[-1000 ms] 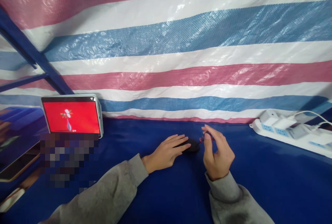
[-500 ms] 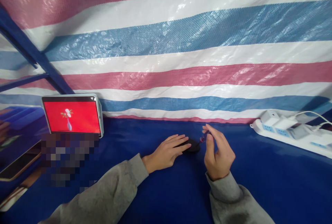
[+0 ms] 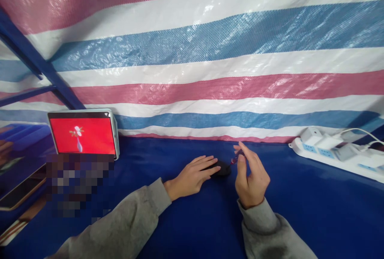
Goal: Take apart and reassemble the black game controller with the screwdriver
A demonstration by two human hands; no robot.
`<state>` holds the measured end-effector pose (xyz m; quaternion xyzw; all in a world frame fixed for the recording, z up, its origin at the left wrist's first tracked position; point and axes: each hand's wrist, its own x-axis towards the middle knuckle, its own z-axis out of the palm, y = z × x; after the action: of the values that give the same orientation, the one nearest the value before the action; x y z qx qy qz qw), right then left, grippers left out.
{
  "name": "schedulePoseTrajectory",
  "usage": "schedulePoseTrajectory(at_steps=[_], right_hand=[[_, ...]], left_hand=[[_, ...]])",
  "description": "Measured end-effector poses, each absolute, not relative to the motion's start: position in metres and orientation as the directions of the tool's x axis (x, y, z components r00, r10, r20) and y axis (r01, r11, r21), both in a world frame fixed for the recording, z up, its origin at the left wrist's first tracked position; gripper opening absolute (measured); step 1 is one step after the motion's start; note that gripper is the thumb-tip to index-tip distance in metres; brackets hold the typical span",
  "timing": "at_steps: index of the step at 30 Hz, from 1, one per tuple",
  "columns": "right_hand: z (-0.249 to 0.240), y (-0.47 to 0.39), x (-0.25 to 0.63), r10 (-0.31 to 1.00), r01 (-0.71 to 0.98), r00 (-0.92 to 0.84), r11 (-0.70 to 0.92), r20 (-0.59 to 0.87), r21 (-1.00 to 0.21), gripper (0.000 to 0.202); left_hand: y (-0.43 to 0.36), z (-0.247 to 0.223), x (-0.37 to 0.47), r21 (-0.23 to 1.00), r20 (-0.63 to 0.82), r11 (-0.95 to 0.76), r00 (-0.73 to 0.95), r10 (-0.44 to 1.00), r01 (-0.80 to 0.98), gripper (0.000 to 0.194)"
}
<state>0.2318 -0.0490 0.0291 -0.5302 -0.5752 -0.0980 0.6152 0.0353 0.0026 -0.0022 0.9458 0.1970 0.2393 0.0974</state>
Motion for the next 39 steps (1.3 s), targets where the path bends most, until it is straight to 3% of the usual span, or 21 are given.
schedulePoseTrajectory(at_steps=[4, 8, 39], right_hand=[[0.0250, -0.0477, 0.2299, 0.452, 0.722, 0.413, 0.367, 0.791, -0.586, 0.031], [0.0248, -0.0471, 0.2312, 0.381, 0.778, 0.368, 0.374, 0.848, -0.505, 0.027], [0.0317, -0.0483, 0.2319, 0.394, 0.790, 0.281, 0.423, 0.875, -0.444, 0.025]], left_hand=[[0.0029, -0.0033, 0.0354, 0.277, 0.419, -0.905, 0.807, 0.417, 0.323, 0.041], [0.0035, -0.0038, 0.0356, 0.264, 0.408, -0.908, 0.815, 0.412, 0.327, 0.041], [0.0035, -0.0041, 0.0356, 0.256, 0.417, -0.910, 0.812, 0.408, 0.326, 0.041]])
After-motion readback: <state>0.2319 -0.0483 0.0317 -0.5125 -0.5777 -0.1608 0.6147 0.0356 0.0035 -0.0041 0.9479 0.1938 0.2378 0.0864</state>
